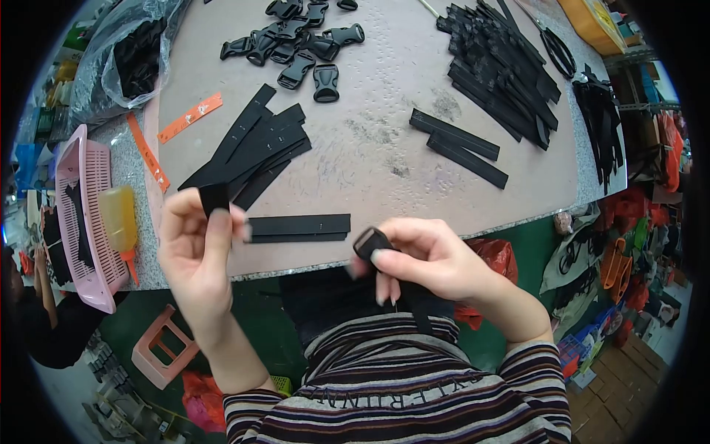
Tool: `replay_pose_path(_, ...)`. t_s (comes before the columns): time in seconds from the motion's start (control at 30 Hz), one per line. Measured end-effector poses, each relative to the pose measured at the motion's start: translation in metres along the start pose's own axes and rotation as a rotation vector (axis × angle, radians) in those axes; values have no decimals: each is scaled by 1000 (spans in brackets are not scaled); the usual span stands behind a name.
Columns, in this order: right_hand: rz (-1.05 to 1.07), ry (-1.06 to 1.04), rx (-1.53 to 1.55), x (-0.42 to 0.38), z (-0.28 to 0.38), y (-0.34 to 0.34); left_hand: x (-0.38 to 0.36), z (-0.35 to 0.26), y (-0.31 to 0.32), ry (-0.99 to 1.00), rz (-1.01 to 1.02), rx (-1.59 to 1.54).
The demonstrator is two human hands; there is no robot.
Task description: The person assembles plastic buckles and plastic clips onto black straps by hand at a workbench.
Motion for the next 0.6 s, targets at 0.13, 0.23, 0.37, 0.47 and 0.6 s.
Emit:
replay_pose_path(0.13,212,-59,103,-16,17,9,-41,7,29,-391,458,16)
replay_pose_path(0.23,265,-76,142,-13,19,14,-70,36,52,-740,575,-232)
replay_pose_path(0.37,281,-133,127,-11,15,11,-82,44,64,-875,616,-413)
replay_pose_path(0.47,261,-183,87,-12,19,9,-80,45,64,-860,552,-441)
replay_pose_path(0.6,268,-223,19,-11,19,10,-80,38,64,-837,567,-393)
Point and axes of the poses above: each hand's wrist, its own x-axis towards the middle knuckle, its own y-axis out of the palm, z = x × y, the point moved 8 cm from there along x, towards the middle knuckle, and after that the axes turned 14 degrees about -z, right-handed, at the moved point
